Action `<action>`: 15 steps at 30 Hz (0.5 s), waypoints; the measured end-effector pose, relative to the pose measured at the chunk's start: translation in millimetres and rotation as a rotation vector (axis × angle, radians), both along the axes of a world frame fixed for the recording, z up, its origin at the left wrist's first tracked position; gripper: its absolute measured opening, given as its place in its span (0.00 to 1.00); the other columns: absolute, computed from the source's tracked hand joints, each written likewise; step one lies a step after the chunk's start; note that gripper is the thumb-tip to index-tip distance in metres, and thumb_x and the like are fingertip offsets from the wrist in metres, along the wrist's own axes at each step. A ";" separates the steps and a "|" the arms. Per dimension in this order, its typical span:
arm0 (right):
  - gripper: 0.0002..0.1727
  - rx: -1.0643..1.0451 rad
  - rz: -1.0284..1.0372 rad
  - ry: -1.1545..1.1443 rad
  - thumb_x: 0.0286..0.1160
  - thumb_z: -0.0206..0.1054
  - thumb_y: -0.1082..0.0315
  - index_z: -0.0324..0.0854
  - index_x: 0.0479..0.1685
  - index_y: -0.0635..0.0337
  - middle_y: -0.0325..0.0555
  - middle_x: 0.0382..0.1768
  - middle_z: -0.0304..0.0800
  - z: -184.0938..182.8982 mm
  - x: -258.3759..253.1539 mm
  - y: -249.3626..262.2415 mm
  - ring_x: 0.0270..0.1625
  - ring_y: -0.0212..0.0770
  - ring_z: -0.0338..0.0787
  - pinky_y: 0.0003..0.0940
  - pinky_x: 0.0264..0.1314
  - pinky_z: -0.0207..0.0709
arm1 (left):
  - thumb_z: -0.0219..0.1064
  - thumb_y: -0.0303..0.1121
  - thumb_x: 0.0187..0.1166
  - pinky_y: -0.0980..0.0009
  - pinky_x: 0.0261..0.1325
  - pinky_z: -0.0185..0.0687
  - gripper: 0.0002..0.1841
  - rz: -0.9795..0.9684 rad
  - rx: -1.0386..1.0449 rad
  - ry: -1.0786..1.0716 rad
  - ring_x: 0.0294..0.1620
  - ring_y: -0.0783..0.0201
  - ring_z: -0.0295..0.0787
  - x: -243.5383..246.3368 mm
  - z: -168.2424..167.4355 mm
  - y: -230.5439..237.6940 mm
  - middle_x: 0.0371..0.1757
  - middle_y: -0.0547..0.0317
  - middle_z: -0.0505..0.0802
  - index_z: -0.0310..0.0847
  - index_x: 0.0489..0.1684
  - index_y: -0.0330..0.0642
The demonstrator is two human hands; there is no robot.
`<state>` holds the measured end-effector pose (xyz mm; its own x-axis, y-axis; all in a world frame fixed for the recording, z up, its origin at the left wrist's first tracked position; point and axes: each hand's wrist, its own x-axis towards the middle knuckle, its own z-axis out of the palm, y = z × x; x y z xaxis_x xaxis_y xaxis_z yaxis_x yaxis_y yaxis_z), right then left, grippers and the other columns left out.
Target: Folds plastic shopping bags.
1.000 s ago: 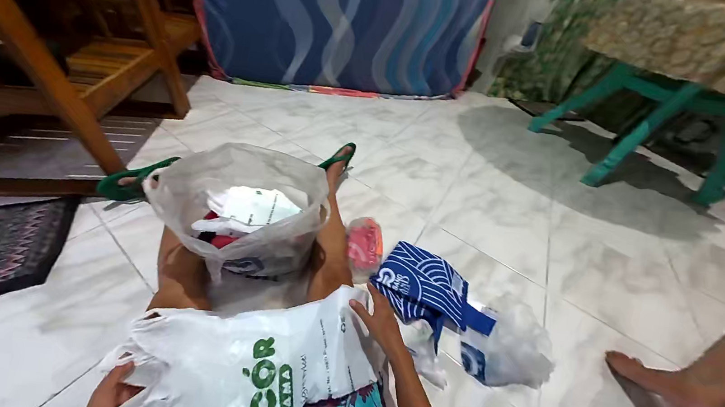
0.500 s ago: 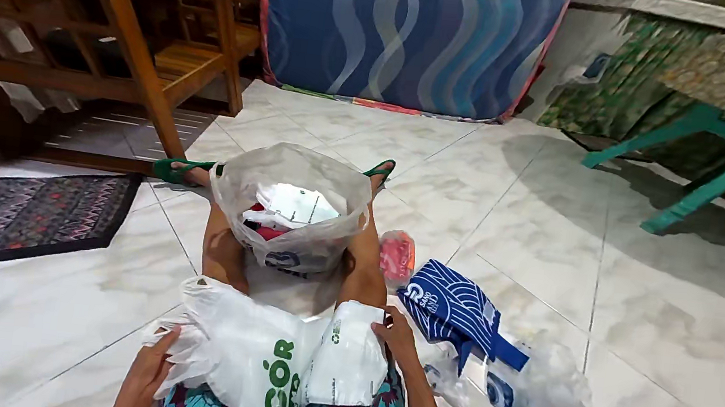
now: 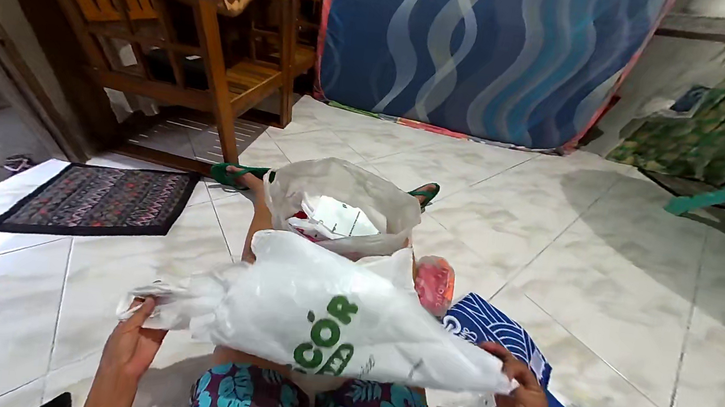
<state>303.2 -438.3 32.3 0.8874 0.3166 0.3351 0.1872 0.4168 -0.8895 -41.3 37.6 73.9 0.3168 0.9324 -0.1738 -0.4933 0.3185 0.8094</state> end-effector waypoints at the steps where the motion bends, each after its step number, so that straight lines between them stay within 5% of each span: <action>1: 0.08 -0.042 0.046 0.018 0.64 0.73 0.59 0.92 0.20 0.33 0.28 0.52 0.97 -9.1 -3.7 -9.7 0.58 0.27 0.91 0.25 0.58 0.84 | 0.43 0.29 0.92 0.68 0.50 0.93 0.13 -0.023 0.023 -0.034 0.46 0.71 0.94 -3.7 -6.5 1.4 0.45 0.68 0.94 0.72 0.61 0.49; 4: 0.13 -0.370 0.112 0.156 0.61 0.65 0.73 0.87 0.14 0.45 0.32 0.45 0.97 -44.9 -22.3 -43.9 0.53 0.27 0.91 0.26 0.55 0.84 | 0.41 0.28 0.91 0.69 0.49 0.93 0.15 -0.059 0.012 -0.061 0.46 0.72 0.95 -14.1 -38.5 7.2 0.46 0.69 0.96 0.74 0.60 0.51; 6: 0.11 -0.816 0.113 0.326 0.73 0.56 0.82 0.83 0.27 0.67 0.46 0.39 0.92 -52.0 -31.0 -52.3 0.45 0.35 0.88 0.35 0.49 0.82 | 0.48 0.27 0.90 0.70 0.52 0.90 0.18 0.021 0.004 0.216 0.51 0.72 0.91 -18.0 -53.8 6.8 0.55 0.66 0.90 0.67 0.75 0.50; 8: 0.12 -1.008 0.053 0.348 0.81 0.55 0.79 0.85 0.49 0.75 0.62 0.48 0.90 -63.0 -25.8 -43.7 0.50 0.51 0.87 0.52 0.54 0.78 | 0.60 0.27 0.86 0.54 0.75 0.72 0.37 0.073 0.184 0.564 0.79 0.52 0.72 -21.4 -52.5 3.5 0.85 0.40 0.69 0.44 0.93 0.38; 9: 0.15 -1.003 -0.009 0.270 0.84 0.56 0.74 0.84 0.55 0.75 0.66 0.52 0.90 -65.4 -22.0 -35.9 0.54 0.56 0.88 0.56 0.58 0.79 | 0.63 0.27 0.83 0.45 0.83 0.62 0.42 0.088 0.367 0.676 0.88 0.39 0.59 -21.8 -46.4 1.1 0.90 0.28 0.58 0.37 0.93 0.30; 10: 0.18 -0.981 -0.074 0.185 0.87 0.57 0.69 0.82 0.60 0.76 0.70 0.56 0.88 -61.5 -18.6 -23.6 0.59 0.61 0.88 0.61 0.63 0.78 | 0.64 0.29 0.82 0.41 0.86 0.55 0.43 0.102 0.578 0.752 0.90 0.31 0.52 -19.2 -38.8 -1.0 0.89 0.20 0.54 0.38 0.91 0.23; 12: 0.24 -0.938 -0.167 0.022 0.89 0.58 0.61 0.80 0.64 0.79 0.74 0.60 0.87 -35.8 -16.0 13.4 0.65 0.67 0.86 0.66 0.72 0.73 | 0.63 0.37 0.83 0.36 0.88 0.50 0.38 0.062 0.946 0.846 0.88 0.24 0.53 -0.8 -15.0 -11.8 0.85 0.17 0.63 0.54 0.85 0.17; 15: 0.29 -1.061 -0.057 -0.082 0.87 0.61 0.55 0.80 0.67 0.77 0.75 0.63 0.86 0.4 -3.5 70.7 0.68 0.70 0.85 0.65 0.75 0.70 | 0.65 0.46 0.80 0.29 0.85 0.48 0.32 -0.245 1.286 1.011 0.85 0.25 0.63 46.8 8.5 -31.9 0.79 0.33 0.79 0.76 0.76 0.30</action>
<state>299.7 -367.6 32.7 0.8973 0.4405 -0.0291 0.2573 -0.5756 -0.7762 5.6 5.7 82.4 0.7144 0.5681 0.4085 0.3215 -0.7850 0.5296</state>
